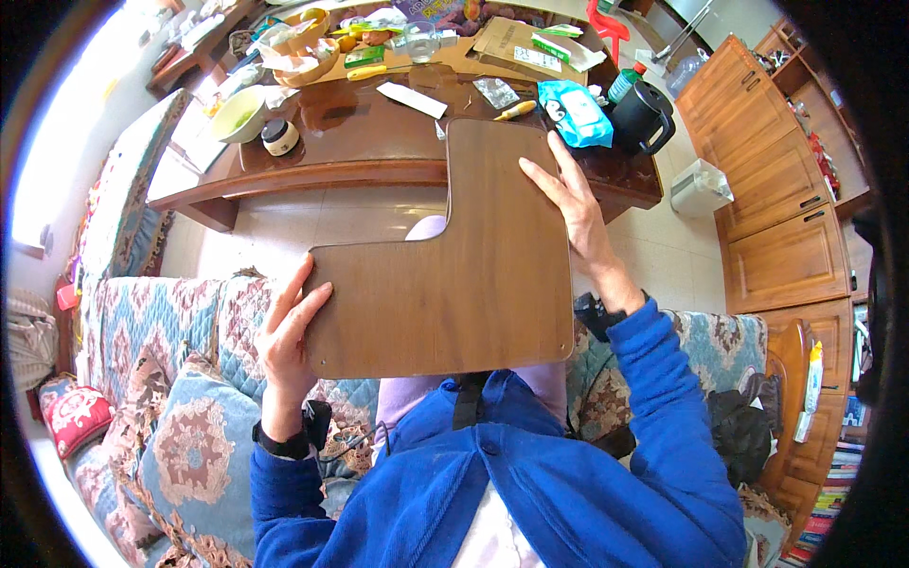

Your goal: The person assembles a small wooden stool by inserting dowels into pre-drilled holes and attaching legs to the seat. They then attach a second wooden panel to the assembled stool using screws and a screwdriver, tightening each screw to secure the panel.

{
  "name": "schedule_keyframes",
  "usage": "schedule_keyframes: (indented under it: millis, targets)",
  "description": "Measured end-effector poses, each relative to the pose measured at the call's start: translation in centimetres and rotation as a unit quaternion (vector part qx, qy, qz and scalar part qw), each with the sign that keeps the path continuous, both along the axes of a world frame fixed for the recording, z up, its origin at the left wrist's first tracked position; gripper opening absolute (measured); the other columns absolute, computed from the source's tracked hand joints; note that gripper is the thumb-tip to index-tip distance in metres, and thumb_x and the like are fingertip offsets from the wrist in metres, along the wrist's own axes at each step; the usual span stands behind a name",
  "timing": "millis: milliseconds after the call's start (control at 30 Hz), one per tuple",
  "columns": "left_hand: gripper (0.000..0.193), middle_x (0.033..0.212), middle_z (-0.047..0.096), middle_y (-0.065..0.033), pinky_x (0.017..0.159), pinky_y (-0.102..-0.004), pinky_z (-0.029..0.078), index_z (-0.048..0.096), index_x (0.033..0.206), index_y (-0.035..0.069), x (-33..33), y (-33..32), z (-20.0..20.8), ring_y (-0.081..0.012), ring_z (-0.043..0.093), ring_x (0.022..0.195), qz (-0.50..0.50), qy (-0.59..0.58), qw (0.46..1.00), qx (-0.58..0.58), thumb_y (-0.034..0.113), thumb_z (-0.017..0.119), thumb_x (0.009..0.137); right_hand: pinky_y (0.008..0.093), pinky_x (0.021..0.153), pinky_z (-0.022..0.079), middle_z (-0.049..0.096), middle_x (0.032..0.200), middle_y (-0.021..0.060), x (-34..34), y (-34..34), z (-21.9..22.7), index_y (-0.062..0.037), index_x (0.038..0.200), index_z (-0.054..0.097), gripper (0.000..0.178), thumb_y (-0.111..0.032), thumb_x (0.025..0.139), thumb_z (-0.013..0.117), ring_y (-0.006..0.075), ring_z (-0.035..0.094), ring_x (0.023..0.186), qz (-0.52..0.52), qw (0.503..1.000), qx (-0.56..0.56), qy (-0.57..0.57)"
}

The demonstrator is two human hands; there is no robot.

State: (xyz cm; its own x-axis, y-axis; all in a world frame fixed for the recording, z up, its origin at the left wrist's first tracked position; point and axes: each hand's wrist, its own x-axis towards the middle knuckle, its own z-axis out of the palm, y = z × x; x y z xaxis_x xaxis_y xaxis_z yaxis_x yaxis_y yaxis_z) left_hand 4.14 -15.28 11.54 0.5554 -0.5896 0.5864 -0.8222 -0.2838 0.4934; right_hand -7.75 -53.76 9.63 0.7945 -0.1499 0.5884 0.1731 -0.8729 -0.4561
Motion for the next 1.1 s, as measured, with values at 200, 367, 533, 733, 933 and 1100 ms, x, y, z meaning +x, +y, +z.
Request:
schedule_keyframes:
  millis: [200, 367, 533, 733, 933, 1100]
  targets:
    - [0.028, 0.14, 0.062, -0.0212, 0.104, -0.0365, 0.051, 0.069, 0.126, -0.001, 0.7, 0.4, -1.2, -0.0301, 0.064, 0.124, -0.053, 0.225, 0.969, -0.089, 0.002, 0.055, 0.101, 0.0455, 0.106, 0.048, 0.034, 0.16, 0.0308, -3.4, 1.0, -2.0, -0.008, 0.143, 0.061, 0.061, -0.032, 0.089, 0.075, 0.0413, 0.052, 0.134, -0.077, 0.996, -0.051, -0.01]
    - [0.049, 0.129, 0.066, -0.0132, 0.102, -0.0296, 0.046, 0.047, 0.148, -0.002, -1.6, 0.1, -4.9, -0.0163, 0.062, 0.115, 0.005, 0.491, 0.847, -0.204, 0.03, 0.043, 0.111, 0.0441, 0.105, 0.049, 0.035, 0.16, 0.0294, -3.1, 0.7, -3.6, -0.0045, 0.143, 0.06, 0.06, -0.025, 0.088, 0.075, 0.0378, 0.058, 0.131, -0.045, 0.998, 0.05, -0.008]
    - [0.065, 0.136, 0.063, -0.0137, 0.109, -0.0377, 0.043, 0.054, 0.139, -0.001, -2.5, -0.6, -7.0, -0.0236, 0.057, 0.129, -0.173, 0.585, 0.674, -0.418, 0.052, 0.031, 0.111, 0.046, 0.119, 0.034, 0.032, 0.162, 0.0272, -1.1, 0.6, -3.5, -0.0085, 0.144, 0.059, 0.057, -0.031, 0.094, 0.073, 0.0396, 0.037, 0.149, -0.048, 0.998, 0.037, -0.032]
    - [0.04, 0.125, 0.063, -0.0101, 0.1, -0.0307, 0.042, 0.055, 0.133, -0.003, -2.3, -1.9, -8.0, -0.0167, 0.057, 0.114, -0.026, 0.51, 0.799, -0.316, 0.026, 0.039, 0.11, 0.0442, 0.122, 0.031, 0.034, 0.163, 0.022, 2.1, -0.5, -1.4, -0.0112, 0.144, 0.059, 0.053, -0.031, 0.096, 0.068, 0.0359, 0.037, 0.149, -0.035, 0.998, 0.016, -0.042]
    - [0.042, 0.112, 0.065, -0.01, 0.092, -0.0326, 0.047, 0.06, 0.121, -0.004, -1.7, -2.4, -7.8, -0.0173, 0.059, 0.104, 0.111, 0.467, 0.83, -0.286, 0.032, 0.043, 0.107, 0.039, 0.123, 0.031, 0.038, 0.161, 0.0197, 6.7, -2.5, -2.5, -0.0212, 0.139, 0.065, 0.04, -0.01, 0.103, 0.051, 0.0319, 0.04, 0.148, -0.008, 1.0, 0.002, 0.003]
    - [0.034, 0.102, 0.06, -0.0048, 0.084, -0.0299, 0.045, 0.058, 0.109, 0.004, -1.7, -1.9, -7.7, -0.0142, 0.056, 0.093, 0.099, 0.495, 0.793, -0.342, 0.034, 0.043, 0.108, 0.0458, 0.115, 0.04, 0.039, 0.159, 0.0254, 6.7, -1.7, -2.4, -0.0131, 0.139, 0.065, 0.044, -0.02, 0.095, 0.065, 0.0414, 0.047, 0.141, 0.001, 1.0, -0.027, -0.008]
